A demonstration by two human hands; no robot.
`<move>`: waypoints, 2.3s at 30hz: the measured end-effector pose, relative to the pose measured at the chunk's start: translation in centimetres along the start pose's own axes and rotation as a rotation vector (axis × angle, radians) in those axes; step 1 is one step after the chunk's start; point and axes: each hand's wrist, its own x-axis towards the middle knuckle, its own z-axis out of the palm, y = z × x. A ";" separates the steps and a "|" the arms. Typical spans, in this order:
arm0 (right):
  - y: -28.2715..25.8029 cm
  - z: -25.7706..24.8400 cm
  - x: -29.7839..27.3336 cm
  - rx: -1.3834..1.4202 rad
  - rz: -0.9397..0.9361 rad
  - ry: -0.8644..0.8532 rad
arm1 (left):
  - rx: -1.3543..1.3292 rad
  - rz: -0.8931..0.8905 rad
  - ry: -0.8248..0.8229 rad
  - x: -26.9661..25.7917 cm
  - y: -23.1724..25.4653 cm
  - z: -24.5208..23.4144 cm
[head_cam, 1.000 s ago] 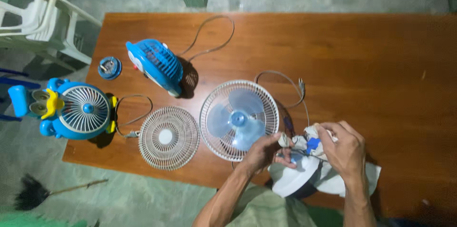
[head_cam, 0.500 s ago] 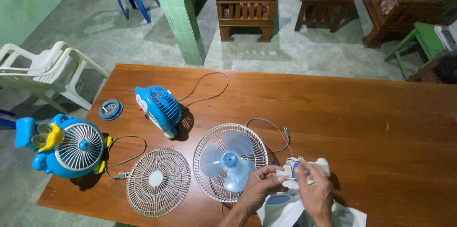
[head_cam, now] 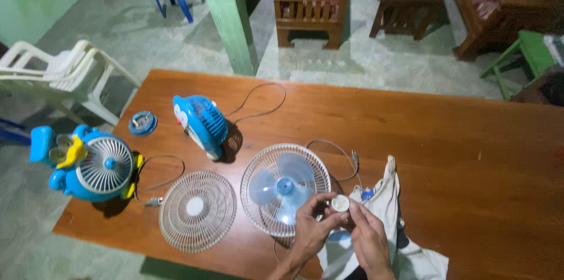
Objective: The person wipes a fan blade with a cloth, then installs the blade onto a fan motor and secures it with a cap. Finally, the person attaches the front fan cage to complete the assembly.
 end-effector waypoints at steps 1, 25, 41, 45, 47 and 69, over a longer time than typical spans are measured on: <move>0.1 0.1 0.0 0.061 -0.016 -0.044 | 0.010 0.034 0.014 -0.1 0.4 0.0; 7.2 3.9 0.3 0.392 0.090 -0.155 | 0.272 0.111 0.099 -2.8 3.8 -11.4; 10.1 6.8 3.9 -0.399 -0.037 0.304 | 0.768 0.096 0.099 0.6 1.9 -23.3; 10.0 9.2 5.0 -0.826 -0.126 0.383 | 0.787 0.097 0.053 1.3 1.4 -24.2; 9.7 10.3 5.7 -1.029 -0.162 0.370 | 0.778 0.101 0.052 1.8 0.9 -24.5; 8.6 13.2 8.5 -1.640 -0.468 0.022 | 0.753 0.064 0.046 3.4 -1.2 -25.3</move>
